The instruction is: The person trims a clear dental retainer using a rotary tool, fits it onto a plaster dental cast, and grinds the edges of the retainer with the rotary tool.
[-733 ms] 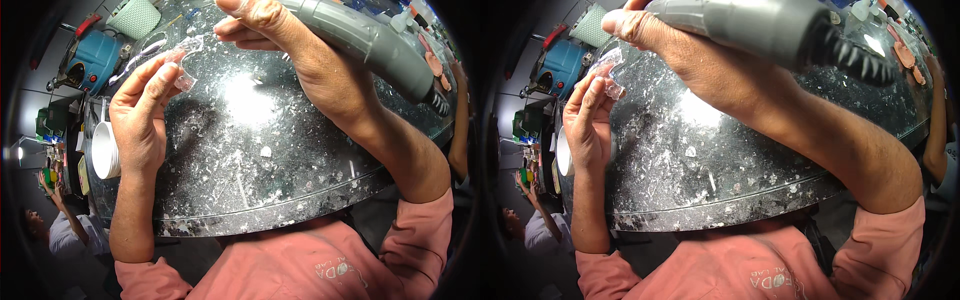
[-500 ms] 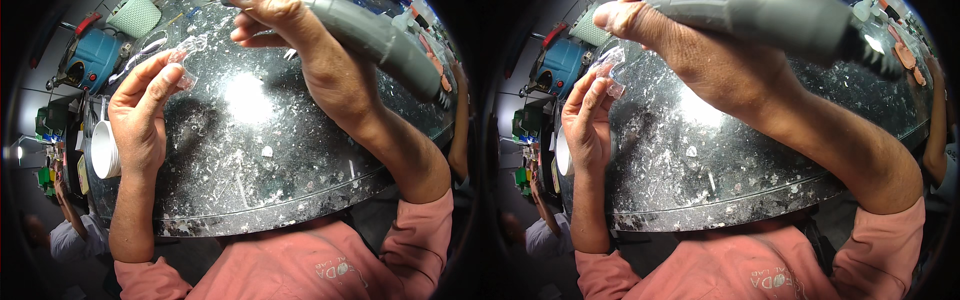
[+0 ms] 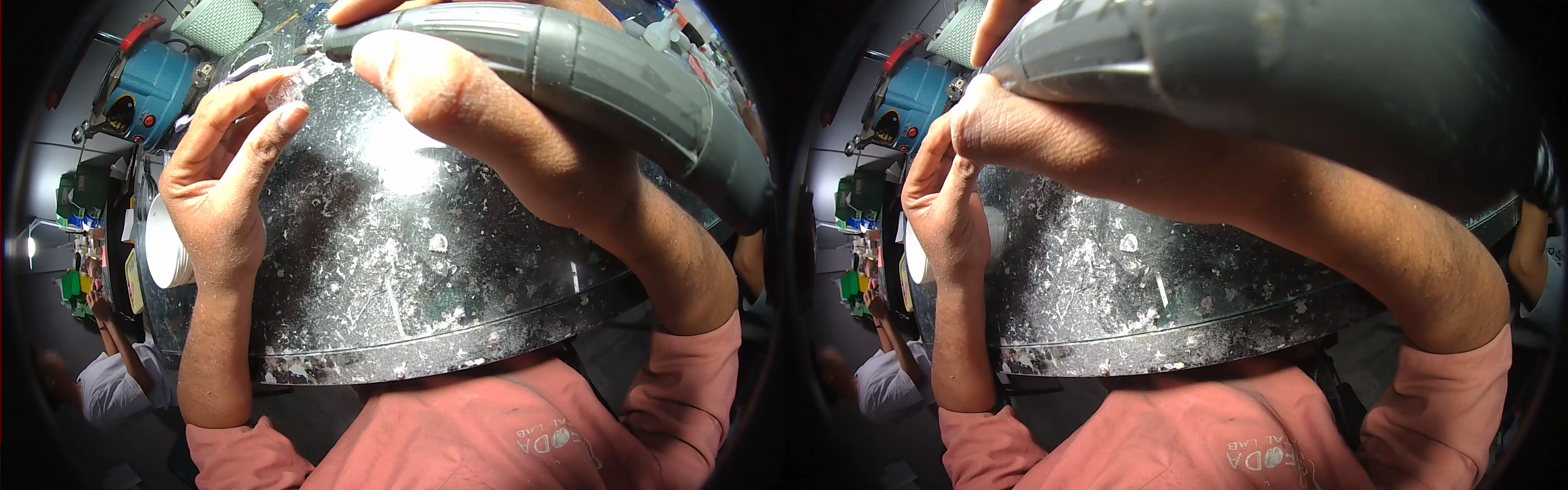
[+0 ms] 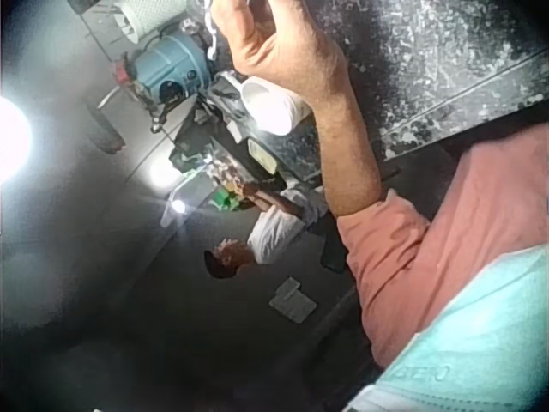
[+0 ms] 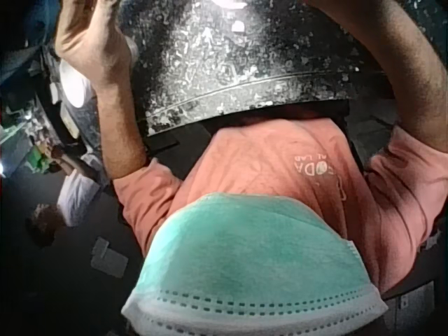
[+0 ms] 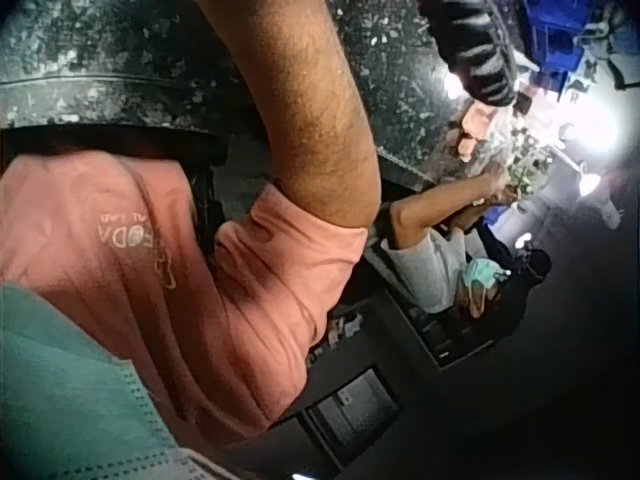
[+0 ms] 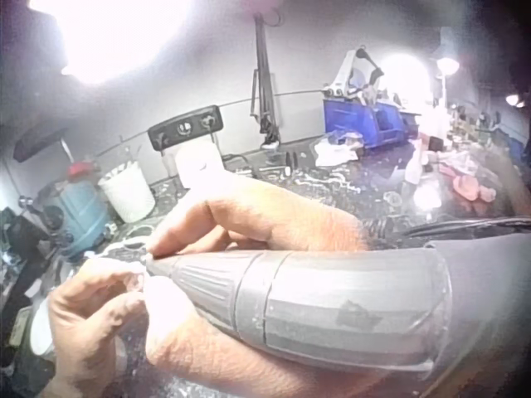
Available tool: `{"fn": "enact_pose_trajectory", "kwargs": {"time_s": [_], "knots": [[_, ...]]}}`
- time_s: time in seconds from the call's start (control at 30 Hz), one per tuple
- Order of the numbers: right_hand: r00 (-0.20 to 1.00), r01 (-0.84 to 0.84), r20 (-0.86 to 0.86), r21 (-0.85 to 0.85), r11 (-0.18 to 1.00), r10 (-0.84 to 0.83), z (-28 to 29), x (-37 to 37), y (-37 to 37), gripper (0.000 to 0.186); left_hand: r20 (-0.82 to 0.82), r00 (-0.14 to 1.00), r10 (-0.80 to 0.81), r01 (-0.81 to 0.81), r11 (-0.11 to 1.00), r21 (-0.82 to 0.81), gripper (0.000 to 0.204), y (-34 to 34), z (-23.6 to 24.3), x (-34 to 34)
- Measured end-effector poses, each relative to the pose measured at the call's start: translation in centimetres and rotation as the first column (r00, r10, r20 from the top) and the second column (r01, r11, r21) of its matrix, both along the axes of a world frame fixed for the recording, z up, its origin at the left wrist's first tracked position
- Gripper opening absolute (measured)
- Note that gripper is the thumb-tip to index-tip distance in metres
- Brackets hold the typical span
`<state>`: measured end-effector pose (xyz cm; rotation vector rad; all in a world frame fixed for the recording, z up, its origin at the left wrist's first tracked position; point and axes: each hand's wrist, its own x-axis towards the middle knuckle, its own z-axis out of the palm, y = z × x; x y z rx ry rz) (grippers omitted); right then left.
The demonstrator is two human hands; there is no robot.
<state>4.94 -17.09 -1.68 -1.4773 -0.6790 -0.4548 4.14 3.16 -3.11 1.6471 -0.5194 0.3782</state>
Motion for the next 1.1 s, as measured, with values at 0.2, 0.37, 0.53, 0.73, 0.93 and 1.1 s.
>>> {"fn": "enact_pose_trajectory", "kwargs": {"time_s": [0.2,0.37,0.53,0.73,0.93,1.1], "knots": [[0.998,-0.069,0.004,-0.010,0.998,0.069,-0.5,0.5,0.1,0.025,0.057,0.998,0.038,-0.041,0.997,0.058,0.029,0.0,-0.1,0.0],[0.992,-0.126,0.009,-0.017,0.992,0.126,-1.0,0.7,0.1,0.023,0.060,0.997,0.042,-0.047,0.996,0.074,0.028,0.0,-0.1,0.0],[0.983,-0.182,0.015,-0.023,0.983,0.183,-1.3,1.0,-0.1,0.021,0.060,0.997,0.045,-0.049,0.996,0.073,0.028,0.0,-0.1,0.0],[0.971,-0.238,0.024,-0.032,0.971,0.238,-1.6,1.2,-0.1,0.019,0.051,0.997,0.065,-0.070,0.993,0.092,0.027,-0.1,-0.1,-0.2],[0.927,-0.355,-0.145,-0.048,0.934,0.345,0.2,1.3,-2.7,0.020,0.002,0.997,0.083,-0.083,0.992,0.093,0.027,-0.2,-0.2,-0.1],[0.867,-0.496,-0.121,-0.098,0.863,0.484,0.9,2.7,-3.7,0.033,0.141,0.990,0.013,-0.048,0.966,0.253,0.027,0.1,-0.1,-0.2]]}}
